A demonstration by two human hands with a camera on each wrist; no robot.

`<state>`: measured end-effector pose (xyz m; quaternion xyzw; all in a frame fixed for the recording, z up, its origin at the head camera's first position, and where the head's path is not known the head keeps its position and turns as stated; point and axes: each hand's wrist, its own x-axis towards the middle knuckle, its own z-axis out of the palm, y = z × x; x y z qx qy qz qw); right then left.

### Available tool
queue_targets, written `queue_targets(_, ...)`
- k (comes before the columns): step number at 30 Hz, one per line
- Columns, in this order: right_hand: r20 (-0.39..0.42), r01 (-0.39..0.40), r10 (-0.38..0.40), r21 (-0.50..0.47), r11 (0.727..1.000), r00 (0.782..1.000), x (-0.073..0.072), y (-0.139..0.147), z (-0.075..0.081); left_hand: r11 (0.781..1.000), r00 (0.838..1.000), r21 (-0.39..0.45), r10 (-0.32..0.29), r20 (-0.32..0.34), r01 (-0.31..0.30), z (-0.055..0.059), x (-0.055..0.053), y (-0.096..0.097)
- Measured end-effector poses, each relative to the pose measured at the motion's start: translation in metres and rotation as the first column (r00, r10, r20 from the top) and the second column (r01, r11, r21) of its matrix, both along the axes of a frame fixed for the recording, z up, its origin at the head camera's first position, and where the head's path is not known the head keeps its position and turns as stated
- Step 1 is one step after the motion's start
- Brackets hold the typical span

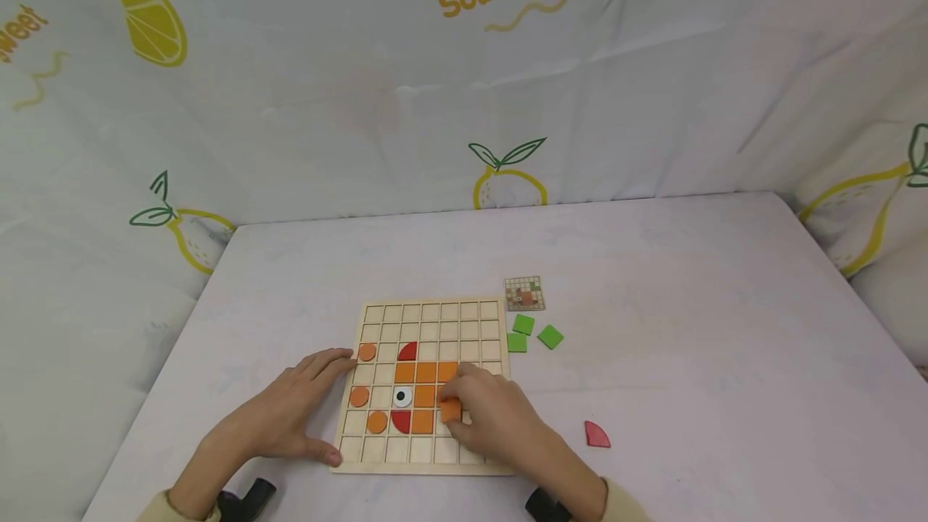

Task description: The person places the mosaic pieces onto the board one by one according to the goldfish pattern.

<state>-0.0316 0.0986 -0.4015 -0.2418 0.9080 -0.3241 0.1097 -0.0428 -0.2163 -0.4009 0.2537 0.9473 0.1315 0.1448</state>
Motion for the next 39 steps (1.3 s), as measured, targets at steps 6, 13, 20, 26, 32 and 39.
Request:
queue_targets(6,0.012,-0.013,0.013,0.002,1.000,1.000,0.0034,-0.0064,-0.0011,1.000,1.000,-0.004,0.007,0.001,-0.007,-0.0012,-0.0002,-0.0002)
queue_targets(13,-0.011,-0.028,0.029,0.022,0.999,1.000,0.0053,-0.0093,-0.0014,1.000,1.000,-0.003,0.002,-0.002,-0.002,-0.0020,-0.0003,-0.0006)
queue_targets(20,-0.018,-0.028,0.029,0.039,0.999,0.999,0.0062,-0.0101,-0.0008,1.000,1.000,-0.002,0.000,-0.004,0.000,-0.0018,-0.0002,-0.0006)
queue_targets(26,-0.018,-0.029,0.030,0.048,0.998,0.999,0.0069,-0.0098,0.0000,1.000,1.000,0.002,0.002,-0.002,-0.002,-0.0018,-0.0005,-0.0005)
queue_targets(32,-0.026,-0.016,0.018,0.057,0.998,1.000,0.0074,-0.0076,0.0014,1.000,1.000,0.001,-0.001,-0.008,0.001,-0.0021,0.0000,-0.0002)
queue_targets(39,-0.023,0.005,-0.004,0.043,0.999,1.000,0.0073,-0.0006,0.0033,1.000,1.000,-0.004,0.000,-0.005,0.000,-0.0021,0.0000,-0.0004)
